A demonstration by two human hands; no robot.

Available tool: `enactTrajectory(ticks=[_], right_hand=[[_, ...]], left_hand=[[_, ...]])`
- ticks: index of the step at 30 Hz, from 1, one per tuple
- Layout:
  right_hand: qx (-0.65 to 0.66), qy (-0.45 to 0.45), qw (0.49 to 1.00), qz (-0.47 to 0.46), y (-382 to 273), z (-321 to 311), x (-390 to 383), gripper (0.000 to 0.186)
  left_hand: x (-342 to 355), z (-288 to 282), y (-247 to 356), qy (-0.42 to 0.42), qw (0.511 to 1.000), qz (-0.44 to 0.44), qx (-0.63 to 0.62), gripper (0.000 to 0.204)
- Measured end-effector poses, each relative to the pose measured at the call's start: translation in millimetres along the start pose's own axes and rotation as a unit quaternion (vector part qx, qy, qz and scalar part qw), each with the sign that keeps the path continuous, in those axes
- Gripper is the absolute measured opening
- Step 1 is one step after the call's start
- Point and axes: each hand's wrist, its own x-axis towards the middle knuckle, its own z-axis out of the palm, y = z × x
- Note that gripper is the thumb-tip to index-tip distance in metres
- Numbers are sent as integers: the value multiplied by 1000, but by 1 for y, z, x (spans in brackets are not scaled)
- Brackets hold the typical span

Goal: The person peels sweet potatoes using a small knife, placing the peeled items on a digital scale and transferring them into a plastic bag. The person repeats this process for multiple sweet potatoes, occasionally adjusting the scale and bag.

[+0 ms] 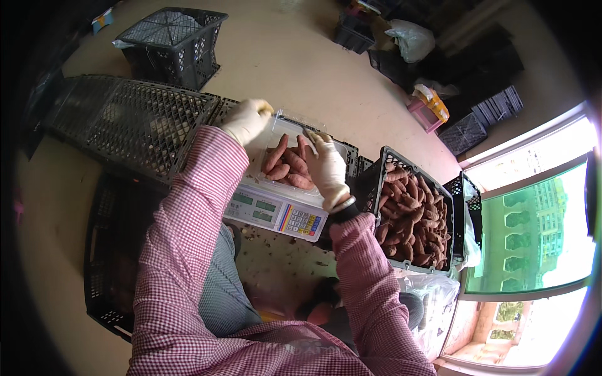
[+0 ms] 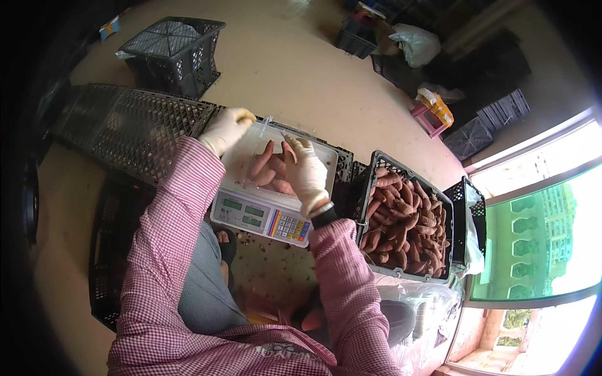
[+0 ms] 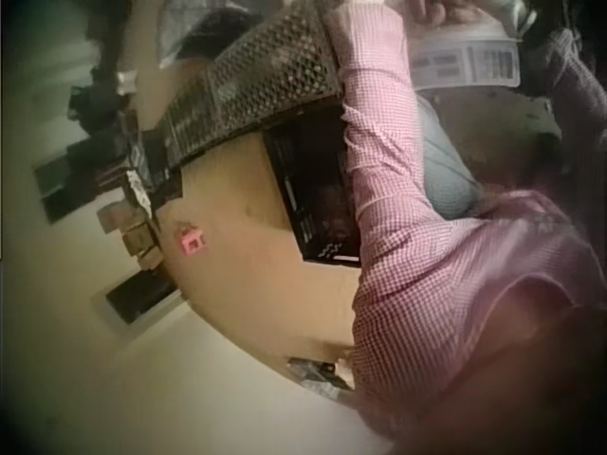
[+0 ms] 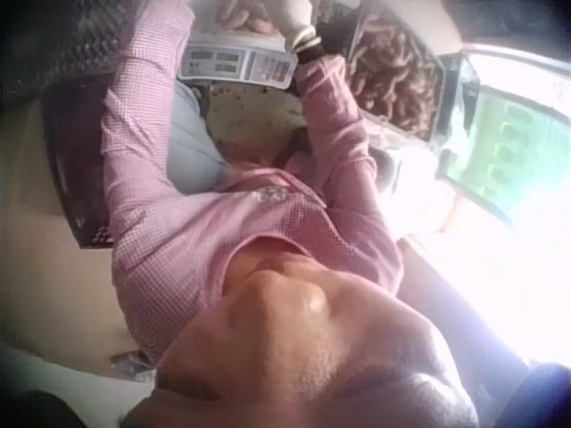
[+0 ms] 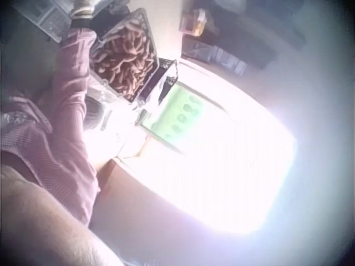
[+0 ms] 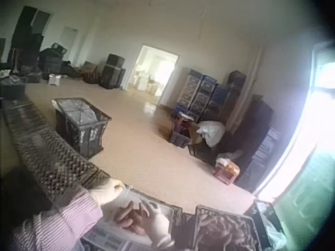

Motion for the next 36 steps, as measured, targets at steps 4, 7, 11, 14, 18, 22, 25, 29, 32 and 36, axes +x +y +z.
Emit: enactTrajectory(ticks=[4,7,11,14,18,22,25,29,32,36], right_hand=[[-73,-200,976,37,14,40,11,25],[69,-184,980,25,58,44,16,28],[332,-41,923,192,61,32,17,26],[334,95,883,314,95,23,23,31],[395,-67,790,464,89,13,34,63],[416,-96,859,282,101,-1,20,66],[248,-230,913,226,108,-8,-14,64],[356,-129,869,318,96,0,-58,49],[433,-162,781,420,69,-25,-67,44],[474,-180,754,418,68,-39,-75,48]], left_hand=[[-1,44,-12,-239,938,12,249,56],[7,50,-11,-234,946,21,222,52],[6,25,-29,-117,978,12,170,34],[16,3,-22,46,991,-24,125,27],[13,-5,-23,113,987,-68,96,34],[22,-7,-28,81,992,-99,18,45],[-13,-10,-7,-211,966,-147,23,52],[-19,6,-33,-428,878,-206,-56,46],[-29,7,-62,-393,874,-234,-167,45],[-43,40,-52,-317,854,-334,-242,30]])
